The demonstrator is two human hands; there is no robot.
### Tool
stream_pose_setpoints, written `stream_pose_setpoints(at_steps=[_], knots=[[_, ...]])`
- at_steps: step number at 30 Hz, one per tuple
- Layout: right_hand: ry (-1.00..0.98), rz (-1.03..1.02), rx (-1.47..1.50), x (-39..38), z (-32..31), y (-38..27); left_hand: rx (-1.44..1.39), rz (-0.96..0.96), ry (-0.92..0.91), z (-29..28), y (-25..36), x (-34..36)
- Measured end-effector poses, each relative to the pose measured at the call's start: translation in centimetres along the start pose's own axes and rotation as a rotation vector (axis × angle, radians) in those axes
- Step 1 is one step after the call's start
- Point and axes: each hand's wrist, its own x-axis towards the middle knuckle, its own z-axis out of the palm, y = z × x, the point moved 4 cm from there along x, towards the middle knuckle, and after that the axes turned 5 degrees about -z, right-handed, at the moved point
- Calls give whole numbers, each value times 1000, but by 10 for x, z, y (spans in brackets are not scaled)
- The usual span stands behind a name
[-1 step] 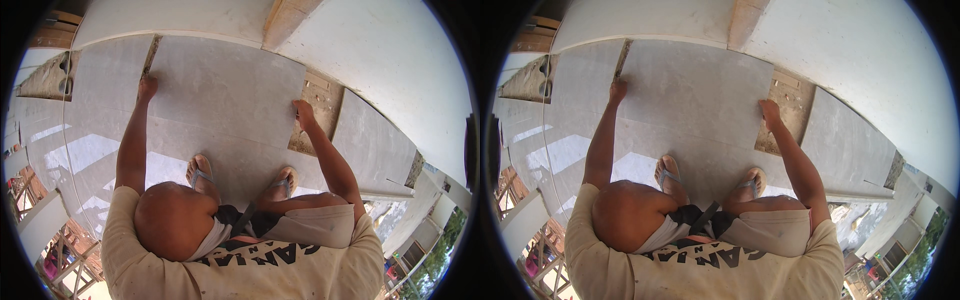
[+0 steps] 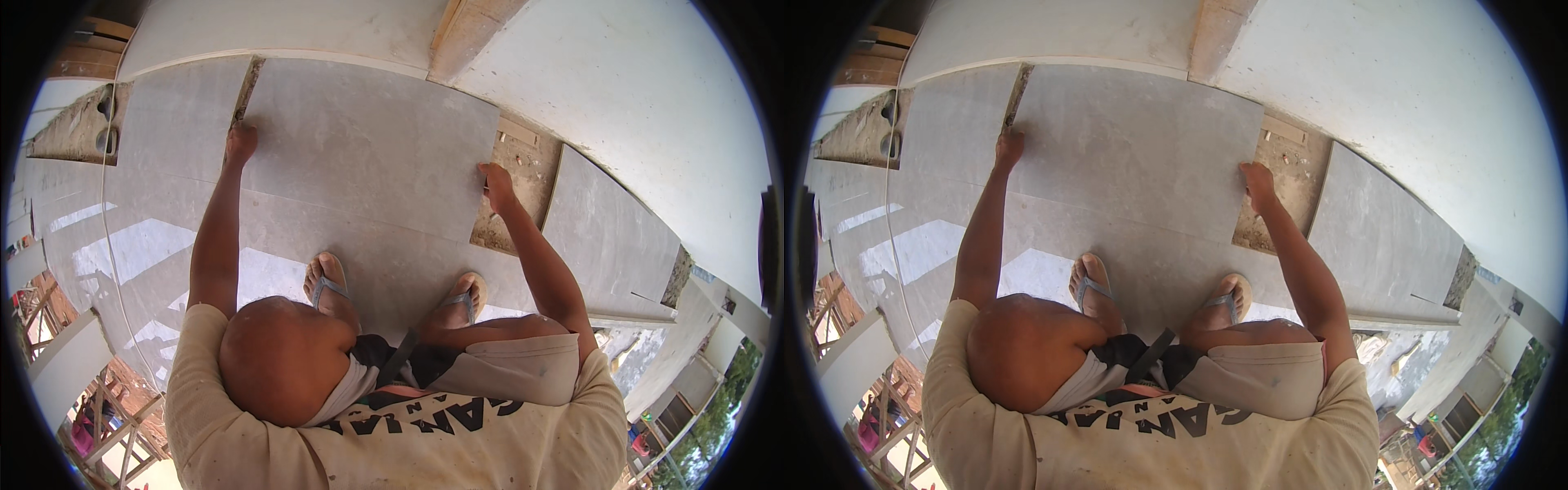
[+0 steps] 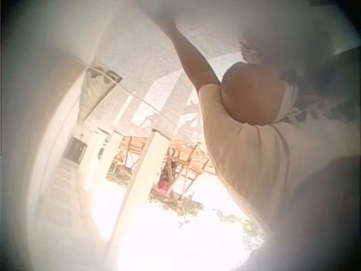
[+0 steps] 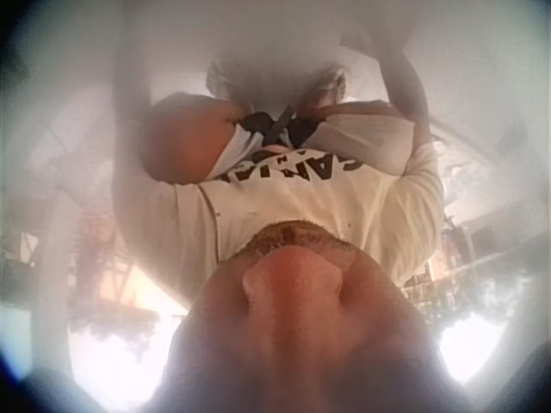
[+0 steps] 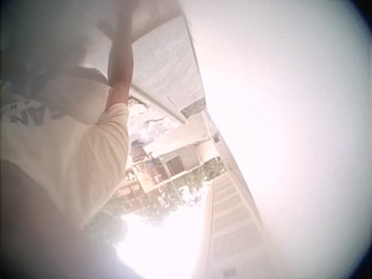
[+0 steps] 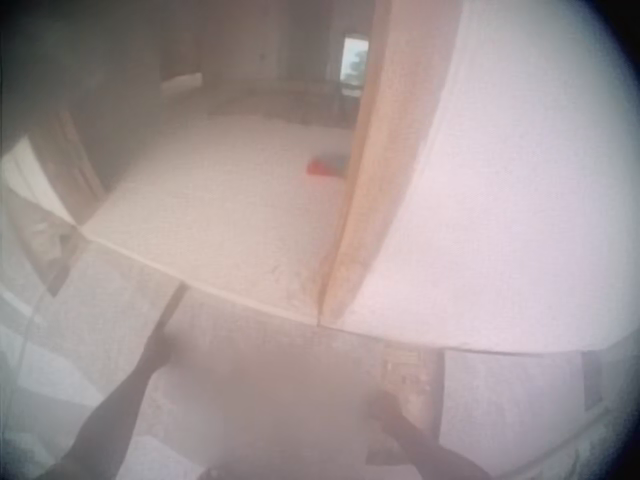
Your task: The person positions large rectangular tiles onto a floor surface, aligning them with existing tiles and using a metal straight edge to check for straightness. The person then uses a pen to mark the tiles and a measuring tape to measure the floor area. The person handles the tiles by hand, lifting and placing them into position.
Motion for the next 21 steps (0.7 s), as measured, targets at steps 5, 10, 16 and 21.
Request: stream_pose_setpoints(at_steps=[5,10,16,21], knots=[[-25,20,-81,-5,4,-8,-52,7,29,-26,13,-11],[-35,1,-126,-19,15,-22,-79,19,77,-50,24,-33],[-54,1,-40,19,1,13,-122,-18,105,-60,22,-46],[66,-45,19,28,4,20,-239,-105,-4,-59,22,-48]])
